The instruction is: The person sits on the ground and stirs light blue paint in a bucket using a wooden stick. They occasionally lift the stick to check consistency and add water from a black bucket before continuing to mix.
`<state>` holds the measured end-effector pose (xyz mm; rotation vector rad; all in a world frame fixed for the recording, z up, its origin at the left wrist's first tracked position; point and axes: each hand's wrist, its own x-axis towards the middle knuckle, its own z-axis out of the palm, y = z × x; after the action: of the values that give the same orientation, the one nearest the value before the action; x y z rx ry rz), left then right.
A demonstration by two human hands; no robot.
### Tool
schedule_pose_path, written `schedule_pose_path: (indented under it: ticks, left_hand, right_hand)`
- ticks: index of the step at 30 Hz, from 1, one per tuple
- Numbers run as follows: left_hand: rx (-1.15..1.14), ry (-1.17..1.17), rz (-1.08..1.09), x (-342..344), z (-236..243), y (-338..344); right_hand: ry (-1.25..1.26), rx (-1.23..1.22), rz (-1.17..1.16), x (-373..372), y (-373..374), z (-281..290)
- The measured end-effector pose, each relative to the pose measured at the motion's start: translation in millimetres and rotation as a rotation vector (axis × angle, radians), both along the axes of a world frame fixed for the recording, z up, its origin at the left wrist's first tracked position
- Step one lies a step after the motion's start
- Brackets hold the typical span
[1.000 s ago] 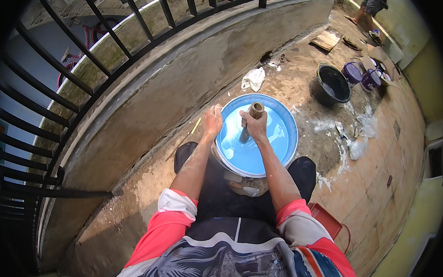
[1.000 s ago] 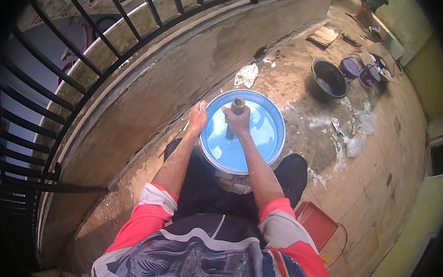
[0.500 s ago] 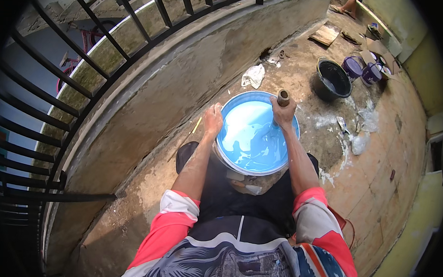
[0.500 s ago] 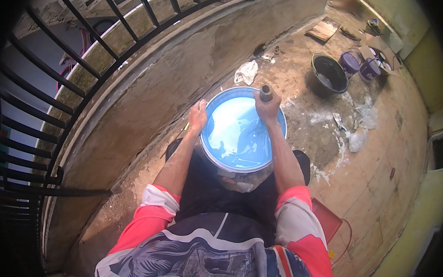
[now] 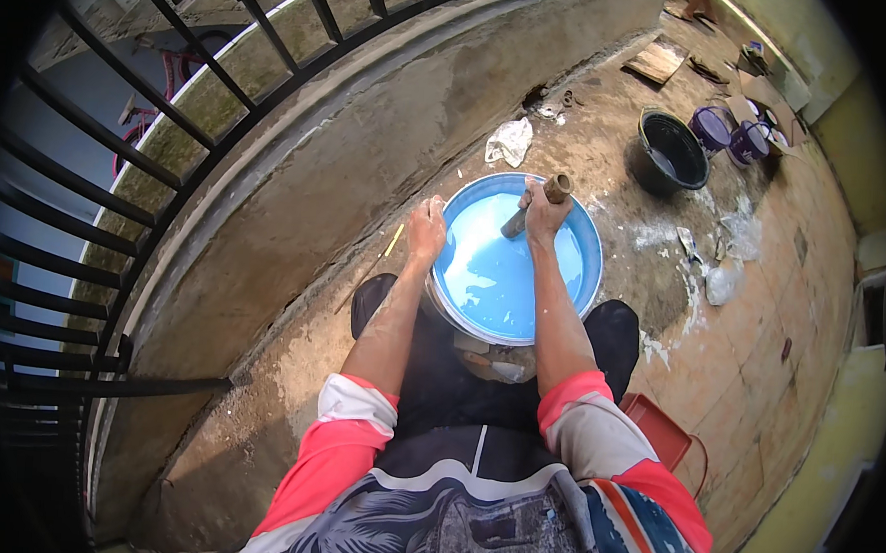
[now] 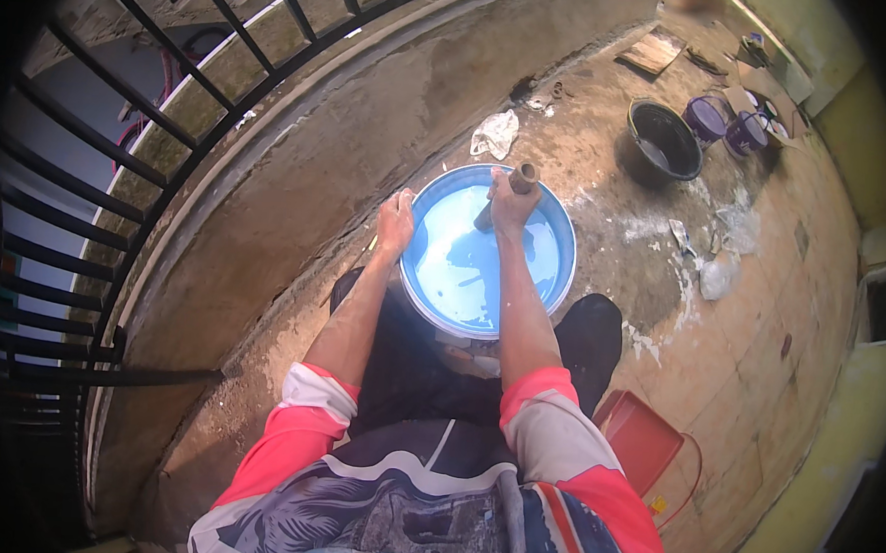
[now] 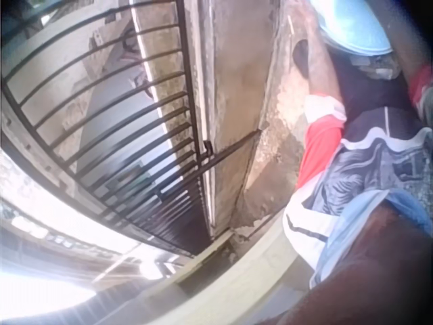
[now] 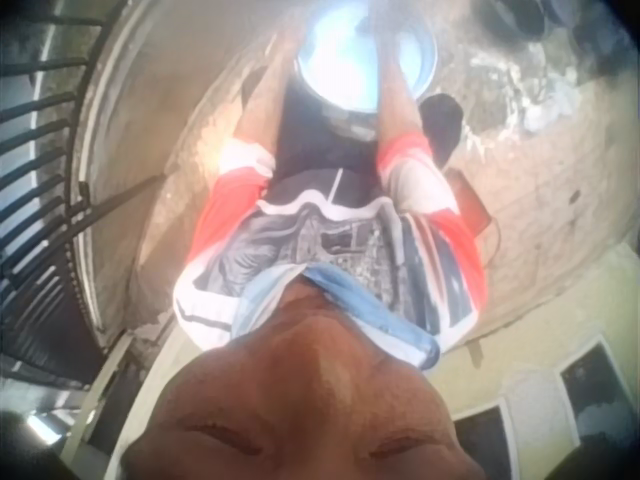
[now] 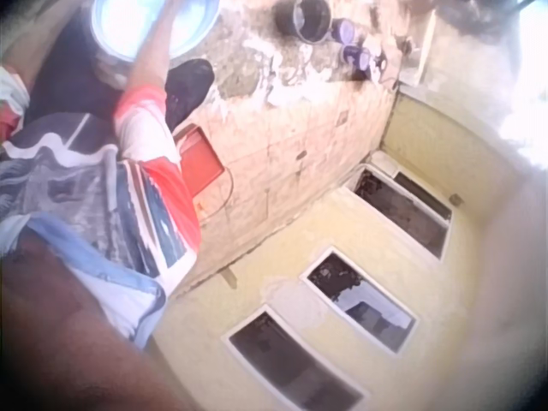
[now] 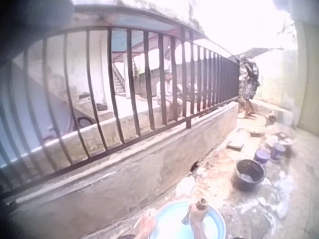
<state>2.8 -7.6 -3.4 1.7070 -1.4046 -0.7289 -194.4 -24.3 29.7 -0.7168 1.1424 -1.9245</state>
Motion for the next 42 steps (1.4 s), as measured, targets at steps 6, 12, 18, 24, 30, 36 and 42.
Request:
schedule_pose_path:
  ticks: [6, 12, 18, 24, 30, 36, 42]
  left_hand:
    - [-0.011, 0.003, 0.011, 3, -1, -3]
    - [-0.034, 0.001, -0.017, -5, 5, 1]
    - [-0.037, -0.001, -0.008, -4, 5, 3]
    - [-0.063, -0.016, 0.005, 2, -2, 1]
    - [-0.061, 0.031, 0.016, 0, 5, 3]
    - [-0.042, 0.059, 0.009, -3, 6, 0]
    - [-0.092, 0.009, 0.03, 2, 0, 0]
  right_hand:
    - [0.123, 0.193, 0.441, 1, 22, 23]
    - [0.222, 0.21, 0.581, -35, 27, 126]
    - [0.183, -0.012, 0.544, -65, 39, 242]
    - [0.14, -0.237, 0.48, -62, 53, 283]
    - [0.361, -0.433, 0.512, -42, 47, 244]
    - [0.598, -0.402, 0.574, -24, 24, 143]
    - [0.675, -0.143, 0.654, -29, 15, 62]
